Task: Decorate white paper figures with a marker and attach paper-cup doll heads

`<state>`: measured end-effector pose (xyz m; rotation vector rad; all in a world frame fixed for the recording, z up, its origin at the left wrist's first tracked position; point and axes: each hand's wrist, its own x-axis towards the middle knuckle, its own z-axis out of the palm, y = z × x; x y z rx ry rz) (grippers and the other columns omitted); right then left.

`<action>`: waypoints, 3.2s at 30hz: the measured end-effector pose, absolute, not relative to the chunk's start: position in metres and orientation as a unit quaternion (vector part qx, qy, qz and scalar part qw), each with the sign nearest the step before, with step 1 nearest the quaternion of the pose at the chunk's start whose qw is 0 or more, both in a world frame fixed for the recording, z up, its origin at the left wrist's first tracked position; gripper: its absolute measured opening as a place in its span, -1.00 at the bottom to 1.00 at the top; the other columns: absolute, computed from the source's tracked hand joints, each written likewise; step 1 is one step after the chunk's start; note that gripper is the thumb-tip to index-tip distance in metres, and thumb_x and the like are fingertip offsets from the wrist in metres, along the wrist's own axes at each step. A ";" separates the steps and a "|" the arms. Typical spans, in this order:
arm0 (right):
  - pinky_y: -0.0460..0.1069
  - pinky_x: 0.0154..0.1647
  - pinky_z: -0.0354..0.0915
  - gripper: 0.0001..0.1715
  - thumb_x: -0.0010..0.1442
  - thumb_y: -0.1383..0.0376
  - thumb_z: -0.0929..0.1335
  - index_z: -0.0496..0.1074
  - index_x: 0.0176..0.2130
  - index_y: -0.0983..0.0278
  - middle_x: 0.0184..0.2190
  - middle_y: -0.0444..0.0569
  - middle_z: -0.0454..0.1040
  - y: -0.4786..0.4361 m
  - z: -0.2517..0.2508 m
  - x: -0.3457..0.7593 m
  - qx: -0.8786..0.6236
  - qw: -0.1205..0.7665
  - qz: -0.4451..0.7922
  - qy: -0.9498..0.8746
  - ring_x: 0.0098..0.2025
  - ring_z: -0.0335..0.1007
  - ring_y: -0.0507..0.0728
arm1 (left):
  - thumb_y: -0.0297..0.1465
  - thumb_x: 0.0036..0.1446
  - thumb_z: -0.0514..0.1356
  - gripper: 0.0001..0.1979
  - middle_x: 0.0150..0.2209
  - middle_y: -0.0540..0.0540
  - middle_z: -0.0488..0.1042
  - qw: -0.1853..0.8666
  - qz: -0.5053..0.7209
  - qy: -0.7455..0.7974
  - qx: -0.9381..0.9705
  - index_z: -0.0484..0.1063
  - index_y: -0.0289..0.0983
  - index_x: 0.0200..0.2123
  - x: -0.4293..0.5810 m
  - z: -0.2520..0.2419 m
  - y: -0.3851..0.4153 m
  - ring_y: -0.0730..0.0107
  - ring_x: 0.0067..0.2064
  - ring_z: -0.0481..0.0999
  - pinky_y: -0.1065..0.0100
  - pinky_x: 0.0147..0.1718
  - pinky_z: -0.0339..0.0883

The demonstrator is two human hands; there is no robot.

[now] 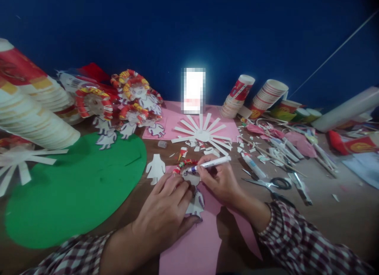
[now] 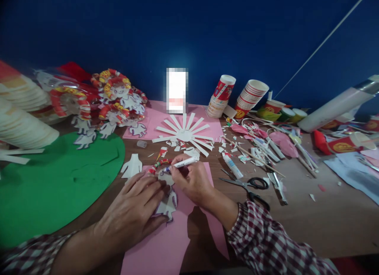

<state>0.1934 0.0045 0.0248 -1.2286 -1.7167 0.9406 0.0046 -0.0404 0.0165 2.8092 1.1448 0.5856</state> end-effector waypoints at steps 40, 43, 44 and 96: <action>-0.13 -0.44 0.25 -0.92 0.20 0.31 0.33 0.37 -0.35 0.27 -0.49 -0.16 0.36 0.006 0.023 0.194 -0.480 0.423 0.396 -0.659 -0.47 0.30 -0.01 | -0.07 0.21 0.11 -0.56 -0.07 -0.14 0.49 0.020 0.198 0.368 0.908 0.45 -0.31 -0.08 0.005 0.014 -0.040 0.09 0.05 0.31 0.04 0.23 -0.07; -0.13 -0.55 0.23 -0.87 0.24 0.23 0.32 0.35 -0.30 0.25 -0.56 -0.21 0.31 0.005 0.020 0.195 -0.507 0.430 0.440 -0.604 -0.57 0.26 -0.03 | -0.07 0.22 0.10 -0.55 -0.05 -0.14 0.48 0.021 0.196 0.369 0.908 0.45 -0.31 -0.06 0.004 0.012 -0.040 0.09 0.07 0.31 0.03 0.24 -0.09; -0.14 -0.58 0.22 -0.86 0.25 0.21 0.32 0.35 -0.29 0.25 -0.58 -0.22 0.30 0.005 0.019 0.196 -0.514 0.432 0.445 -0.592 -0.60 0.26 -0.03 | -0.07 0.22 0.09 -0.54 -0.04 -0.14 0.48 0.021 0.194 0.369 0.909 0.45 -0.31 -0.05 0.004 0.012 -0.040 0.09 0.07 0.31 0.03 0.24 -0.09; -0.11 -0.50 0.23 -0.96 0.17 0.36 0.32 0.36 -0.29 0.26 -0.49 -0.15 0.39 -0.007 0.024 0.206 -0.496 0.419 0.397 -0.649 -0.50 0.29 0.00 | -0.11 0.23 0.10 -0.60 -0.06 -0.13 0.47 0.041 0.197 0.366 0.909 0.44 -0.31 -0.07 0.003 0.014 -0.041 0.10 0.07 0.31 0.02 0.27 -0.13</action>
